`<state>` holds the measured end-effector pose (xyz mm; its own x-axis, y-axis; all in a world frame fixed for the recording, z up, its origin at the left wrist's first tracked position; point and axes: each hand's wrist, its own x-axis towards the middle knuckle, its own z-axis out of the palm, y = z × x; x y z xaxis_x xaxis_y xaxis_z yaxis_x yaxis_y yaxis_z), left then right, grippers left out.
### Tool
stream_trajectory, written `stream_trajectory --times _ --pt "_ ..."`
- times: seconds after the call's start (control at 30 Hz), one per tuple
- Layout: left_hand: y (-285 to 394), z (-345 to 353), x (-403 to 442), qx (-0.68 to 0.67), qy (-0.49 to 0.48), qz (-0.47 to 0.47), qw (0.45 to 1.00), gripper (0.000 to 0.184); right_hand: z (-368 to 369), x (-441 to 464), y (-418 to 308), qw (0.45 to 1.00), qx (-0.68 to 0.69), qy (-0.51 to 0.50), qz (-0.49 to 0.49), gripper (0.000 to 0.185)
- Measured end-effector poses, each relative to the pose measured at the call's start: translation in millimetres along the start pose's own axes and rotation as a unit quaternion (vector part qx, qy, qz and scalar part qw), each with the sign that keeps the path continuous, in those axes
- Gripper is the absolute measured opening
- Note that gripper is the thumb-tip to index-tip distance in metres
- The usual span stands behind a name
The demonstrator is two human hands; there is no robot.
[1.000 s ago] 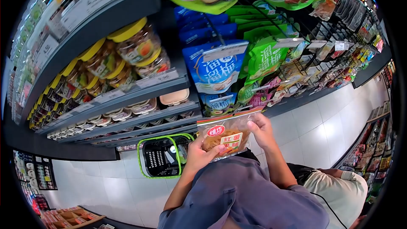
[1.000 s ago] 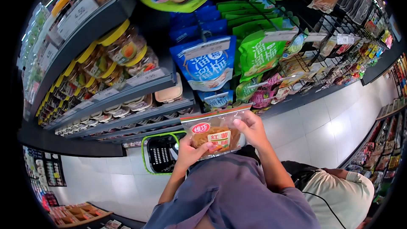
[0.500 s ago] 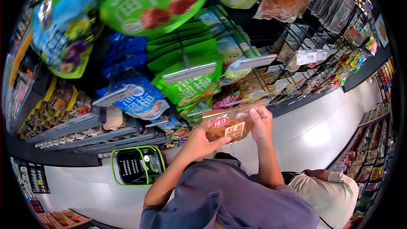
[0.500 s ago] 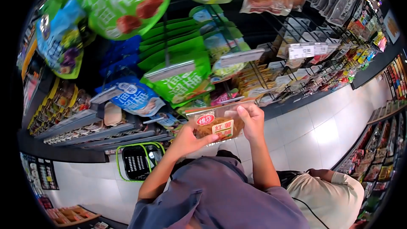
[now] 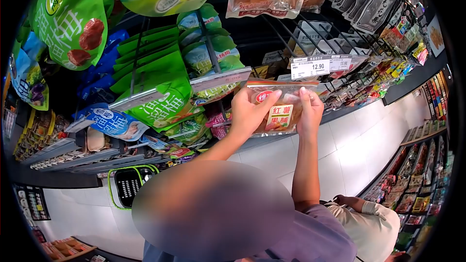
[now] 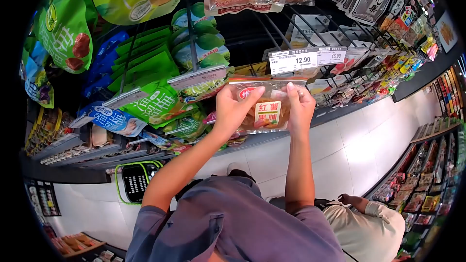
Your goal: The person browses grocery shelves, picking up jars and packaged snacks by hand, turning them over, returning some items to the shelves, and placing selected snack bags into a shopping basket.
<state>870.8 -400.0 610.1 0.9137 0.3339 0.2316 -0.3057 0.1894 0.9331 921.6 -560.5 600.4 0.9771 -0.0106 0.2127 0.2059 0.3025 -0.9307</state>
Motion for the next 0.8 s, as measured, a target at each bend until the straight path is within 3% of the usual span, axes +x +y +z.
stream_trajectory --times 0.17,0.2,0.33,0.4,0.43,0.5,0.57,0.63,0.67,0.8 --pt "4 21 29 0.01 0.064 -0.026 0.998 0.036 -6 23 1 1.0 -0.005 0.003 -0.024 0.023" --pt "5 23 33 0.032 0.064 -0.041 0.997 0.048 -7 27 3 0.999 0.006 0.005 -0.035 0.022" --pt "7 31 44 0.097 0.088 -0.082 0.988 0.061 -4 35 2 0.998 0.042 0.014 -0.046 0.022" --pt "10 37 49 0.114 0.12 -0.08 0.983 0.032 -4 40 4 0.997 0.053 0.025 -0.059 0.021" --pt "12 39 50 0.115 0.122 -0.078 0.983 0.032 -2 41 3 0.997 0.055 0.022 -0.059 0.021" --pt "22 42 52 0.153 0.136 -0.051 0.977 0.038 1 43 -2 0.997 0.053 0.039 -0.049 0.019" --pt "36 42 55 0.157 0.136 -0.08 0.975 0.044 2 50 -2 0.997 0.054 0.034 -0.047 0.016" --pt "33 42 62 0.202 0.088 -0.167 0.961 0.072 2 56 0 0.998 0.006 0.061 -0.033 0.014" --pt "31 43 63 0.217 0.086 -0.18 0.955 0.076 -1 60 3 0.997 -0.021 0.062 -0.03 0.02" --pt "22 44 64 0.195 0.087 -0.172 0.962 0.073 3 65 -7 0.995 -0.07 0.065 0.02 0.019"
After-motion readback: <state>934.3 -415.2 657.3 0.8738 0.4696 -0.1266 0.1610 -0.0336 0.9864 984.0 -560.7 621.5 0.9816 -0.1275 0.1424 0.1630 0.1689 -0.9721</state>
